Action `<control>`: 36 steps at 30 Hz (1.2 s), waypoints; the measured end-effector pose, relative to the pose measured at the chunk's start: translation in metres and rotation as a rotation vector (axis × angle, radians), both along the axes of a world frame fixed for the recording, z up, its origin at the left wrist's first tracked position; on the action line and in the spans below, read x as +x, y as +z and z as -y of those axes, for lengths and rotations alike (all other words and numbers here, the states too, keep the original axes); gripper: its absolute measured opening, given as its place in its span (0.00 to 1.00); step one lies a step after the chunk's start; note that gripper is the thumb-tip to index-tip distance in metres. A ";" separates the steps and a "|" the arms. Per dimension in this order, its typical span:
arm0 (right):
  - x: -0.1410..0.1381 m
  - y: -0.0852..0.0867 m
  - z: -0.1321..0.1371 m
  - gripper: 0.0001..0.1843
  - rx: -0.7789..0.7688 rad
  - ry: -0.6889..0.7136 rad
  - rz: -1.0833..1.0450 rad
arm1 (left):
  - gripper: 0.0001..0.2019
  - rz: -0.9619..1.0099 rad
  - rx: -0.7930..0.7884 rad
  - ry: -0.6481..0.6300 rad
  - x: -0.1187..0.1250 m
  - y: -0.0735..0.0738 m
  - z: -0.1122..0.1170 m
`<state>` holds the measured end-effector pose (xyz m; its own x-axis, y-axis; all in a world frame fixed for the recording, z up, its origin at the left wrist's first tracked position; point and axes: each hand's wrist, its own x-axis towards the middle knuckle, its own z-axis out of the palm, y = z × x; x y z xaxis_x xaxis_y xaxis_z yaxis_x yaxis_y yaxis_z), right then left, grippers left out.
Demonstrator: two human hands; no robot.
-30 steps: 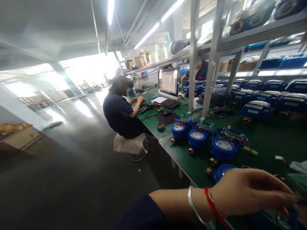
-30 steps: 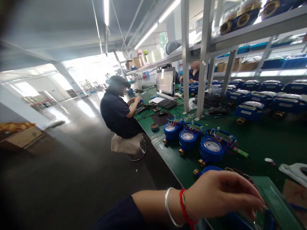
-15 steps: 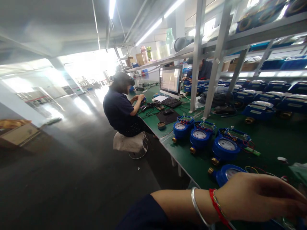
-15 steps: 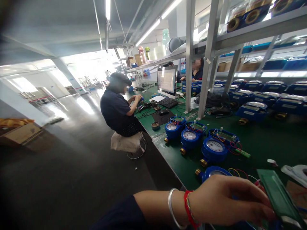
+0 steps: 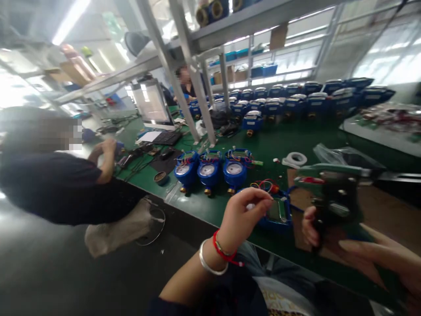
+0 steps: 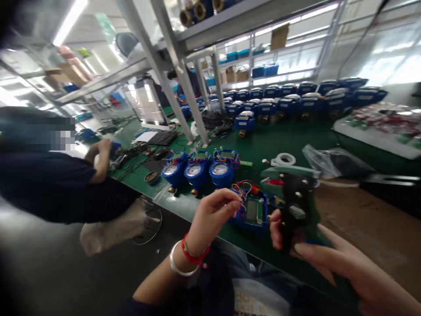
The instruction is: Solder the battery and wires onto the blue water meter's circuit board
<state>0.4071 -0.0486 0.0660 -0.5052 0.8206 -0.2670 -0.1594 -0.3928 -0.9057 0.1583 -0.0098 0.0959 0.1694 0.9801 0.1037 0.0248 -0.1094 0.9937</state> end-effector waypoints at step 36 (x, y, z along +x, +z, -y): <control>-0.007 -0.017 0.002 0.23 -0.168 0.187 -0.326 | 0.05 -0.291 0.164 -0.058 0.013 -0.002 -0.007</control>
